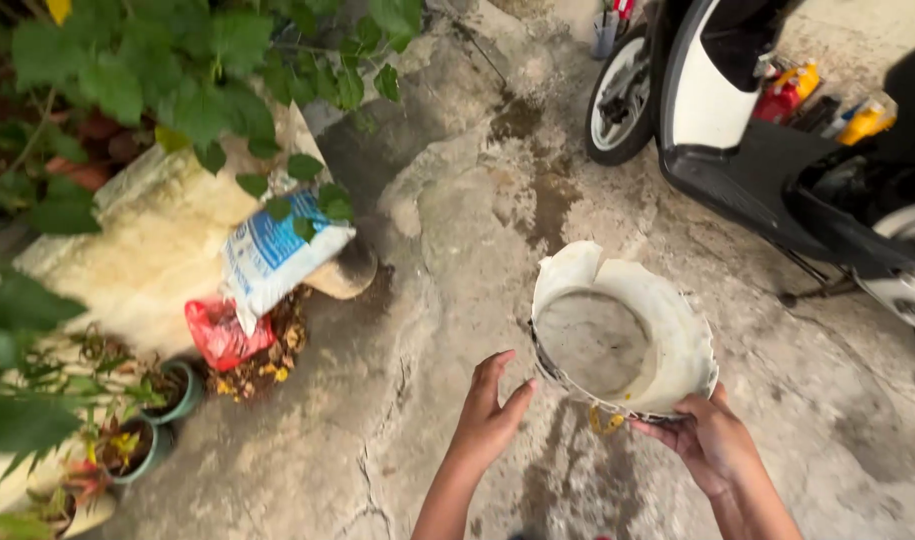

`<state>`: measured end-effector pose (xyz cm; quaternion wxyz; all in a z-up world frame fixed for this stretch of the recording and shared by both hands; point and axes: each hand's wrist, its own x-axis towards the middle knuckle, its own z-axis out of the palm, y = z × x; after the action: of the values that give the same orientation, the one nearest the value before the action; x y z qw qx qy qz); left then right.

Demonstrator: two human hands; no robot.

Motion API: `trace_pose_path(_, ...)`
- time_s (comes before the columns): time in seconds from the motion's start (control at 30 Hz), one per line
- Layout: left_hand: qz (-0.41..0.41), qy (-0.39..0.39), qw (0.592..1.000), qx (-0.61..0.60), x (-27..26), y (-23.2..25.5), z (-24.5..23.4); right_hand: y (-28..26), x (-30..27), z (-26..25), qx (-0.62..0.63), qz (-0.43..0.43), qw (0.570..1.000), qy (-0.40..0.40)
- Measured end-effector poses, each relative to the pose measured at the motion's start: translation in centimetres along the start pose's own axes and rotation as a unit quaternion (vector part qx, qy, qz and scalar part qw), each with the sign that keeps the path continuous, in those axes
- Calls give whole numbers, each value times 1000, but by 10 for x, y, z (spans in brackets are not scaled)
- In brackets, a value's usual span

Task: Watering several potted plants in an outdoor garden using a bucket.

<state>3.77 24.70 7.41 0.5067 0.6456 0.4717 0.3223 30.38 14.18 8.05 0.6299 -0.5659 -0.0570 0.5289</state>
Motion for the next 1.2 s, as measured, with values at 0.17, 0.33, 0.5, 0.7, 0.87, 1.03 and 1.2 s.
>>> trace_pose_path(0.17, 42, 22, 999, 24, 95, 32, -6, -51, 91, 50, -7, -28, 999, -23)
trace_pose_path(0.33, 146, 68, 984, 82, 229, 57, 2, -100, 216, 78, 8, -24, 999, -44)
trace_pose_path(0.5, 176, 88, 977, 88, 377, 133, 20, -181, 311, 130, 11, 56, 998, -34)
trace_pose_path(0.7, 102, 82, 986, 107, 505, 204, 16, -291, 412, 206, -27, 69, 996, -45)
trace_pose_path(0.87, 106, 93, 985, 102, 605, 204, 6, -355, 499, 265, -26, 42, 998, -43)
trace_pose_path(1.03, 11, 72, 996, 53, 728, 233, -14, -406, 597, 330, -35, -6, 997, -75)
trace_pose_path(1.2, 86, 51, 992, 74, 889, 260, -54, -463, 694, 407, -32, -2, 997, -65)
